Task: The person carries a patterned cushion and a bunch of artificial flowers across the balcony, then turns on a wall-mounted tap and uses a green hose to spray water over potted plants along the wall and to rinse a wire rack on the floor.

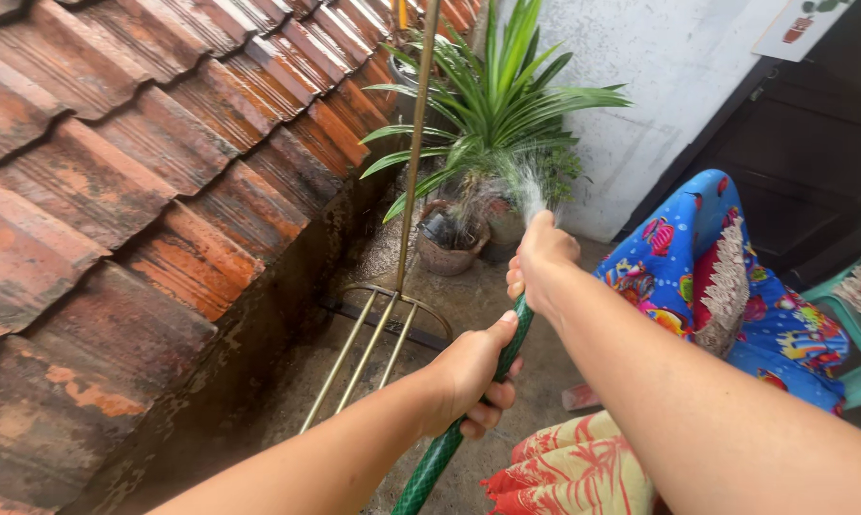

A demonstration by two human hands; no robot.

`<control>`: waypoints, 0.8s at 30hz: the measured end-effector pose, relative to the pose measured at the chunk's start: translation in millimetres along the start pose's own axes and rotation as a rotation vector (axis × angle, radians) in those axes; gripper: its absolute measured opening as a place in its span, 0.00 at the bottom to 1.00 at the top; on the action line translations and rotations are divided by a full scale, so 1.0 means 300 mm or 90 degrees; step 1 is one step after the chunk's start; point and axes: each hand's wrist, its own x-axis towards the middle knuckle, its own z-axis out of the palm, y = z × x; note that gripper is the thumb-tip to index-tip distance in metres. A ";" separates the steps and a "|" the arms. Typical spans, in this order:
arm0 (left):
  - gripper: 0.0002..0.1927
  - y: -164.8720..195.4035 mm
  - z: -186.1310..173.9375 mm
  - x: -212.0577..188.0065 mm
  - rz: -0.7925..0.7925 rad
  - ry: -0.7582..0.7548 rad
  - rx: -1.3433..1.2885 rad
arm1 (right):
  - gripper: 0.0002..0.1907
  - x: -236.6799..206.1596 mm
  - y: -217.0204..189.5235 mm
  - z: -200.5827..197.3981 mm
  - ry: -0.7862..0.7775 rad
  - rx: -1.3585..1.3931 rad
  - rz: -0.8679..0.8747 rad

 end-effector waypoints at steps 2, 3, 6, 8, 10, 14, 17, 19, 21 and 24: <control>0.29 0.016 0.018 0.028 0.001 -0.019 0.006 | 0.19 0.016 -0.017 -0.031 -0.002 -0.001 0.002; 0.29 0.020 0.028 0.039 0.001 -0.028 0.010 | 0.19 0.022 -0.025 -0.046 -0.003 0.000 0.003; 0.30 0.027 0.051 0.057 0.004 -0.044 0.021 | 0.19 0.036 -0.041 -0.081 -0.035 -0.009 0.004; 0.30 0.026 0.060 0.058 -0.001 -0.046 0.020 | 0.19 0.041 -0.045 -0.095 -0.045 -0.020 0.010; 0.30 0.027 0.067 0.056 -0.004 -0.047 0.020 | 0.19 0.043 -0.047 -0.102 -0.057 -0.024 0.018; 0.30 0.033 0.071 0.051 -0.007 -0.046 0.028 | 0.18 0.041 -0.047 -0.104 -0.067 -0.020 0.021; 0.30 0.037 0.073 0.048 -0.004 -0.043 0.031 | 0.18 0.039 -0.050 -0.100 -0.058 -0.019 0.012; 0.30 0.039 0.073 0.046 -0.002 -0.038 0.033 | 0.18 0.037 -0.054 -0.097 -0.052 -0.015 0.004; 0.30 0.043 0.072 0.044 0.004 -0.032 0.037 | 0.18 0.037 -0.059 -0.095 -0.047 -0.010 -0.011; 0.30 0.051 0.072 0.047 0.006 -0.027 0.037 | 0.18 0.038 -0.066 -0.094 -0.037 0.006 -0.011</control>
